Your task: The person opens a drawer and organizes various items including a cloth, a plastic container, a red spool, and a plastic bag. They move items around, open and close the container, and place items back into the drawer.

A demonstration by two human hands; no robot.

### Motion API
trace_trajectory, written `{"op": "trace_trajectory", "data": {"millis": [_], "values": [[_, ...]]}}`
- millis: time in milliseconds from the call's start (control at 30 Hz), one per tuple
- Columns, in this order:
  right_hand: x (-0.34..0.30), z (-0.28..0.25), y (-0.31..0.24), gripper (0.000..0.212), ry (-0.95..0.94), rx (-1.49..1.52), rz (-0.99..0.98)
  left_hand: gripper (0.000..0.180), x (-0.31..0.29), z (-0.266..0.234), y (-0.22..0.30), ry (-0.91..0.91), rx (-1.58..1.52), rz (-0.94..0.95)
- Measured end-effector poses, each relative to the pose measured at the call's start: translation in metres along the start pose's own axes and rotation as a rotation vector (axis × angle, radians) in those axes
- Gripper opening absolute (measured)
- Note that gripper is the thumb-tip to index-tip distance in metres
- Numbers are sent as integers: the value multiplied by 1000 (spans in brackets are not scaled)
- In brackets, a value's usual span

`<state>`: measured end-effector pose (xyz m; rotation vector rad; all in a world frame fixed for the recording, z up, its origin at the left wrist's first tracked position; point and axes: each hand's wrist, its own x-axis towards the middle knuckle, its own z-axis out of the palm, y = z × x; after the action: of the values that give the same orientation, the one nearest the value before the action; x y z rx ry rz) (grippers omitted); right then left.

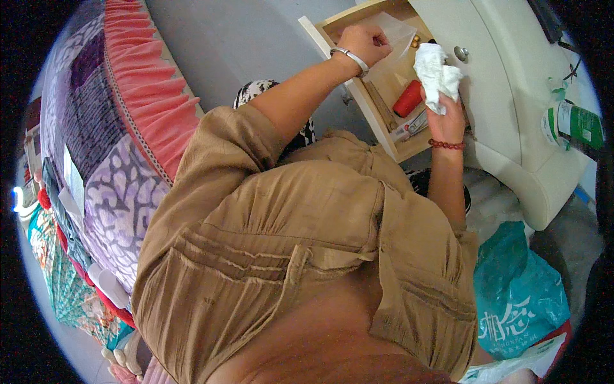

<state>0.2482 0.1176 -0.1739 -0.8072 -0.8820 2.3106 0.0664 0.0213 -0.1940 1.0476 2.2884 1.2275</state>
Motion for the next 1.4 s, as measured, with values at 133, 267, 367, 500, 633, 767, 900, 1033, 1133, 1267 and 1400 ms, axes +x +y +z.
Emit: {"op": "trace_trajectory", "data": {"millis": [133,267,367,500,633,767,900,1033,1133,1267,1400], "values": [[-22,12,-10,44,-121,181,59,16,-3,8,7,-111,-92,-96],[-28,22,2,41,-190,129,128,14,-5,5,14,-100,99,90],[-28,19,12,39,-115,102,137,14,-7,11,8,-107,-241,-61],[-29,19,16,38,-81,30,116,13,-9,15,7,-66,-210,59],[-25,7,26,38,-6,-83,73,13,-11,13,10,18,-114,108],[-26,11,28,36,-36,-74,80,13,-15,6,22,96,-20,233],[-23,5,33,35,-67,-493,-116,11,-19,2,32,79,-40,241],[-26,21,23,34,21,23,122,10,-24,5,35,83,50,399],[-29,27,18,34,40,66,180,12,-27,4,36,61,143,441],[-35,32,11,31,71,261,342,11,-28,6,34,68,184,507],[-26,11,18,28,94,431,405,11,-35,6,41,-1,133,400]]}}
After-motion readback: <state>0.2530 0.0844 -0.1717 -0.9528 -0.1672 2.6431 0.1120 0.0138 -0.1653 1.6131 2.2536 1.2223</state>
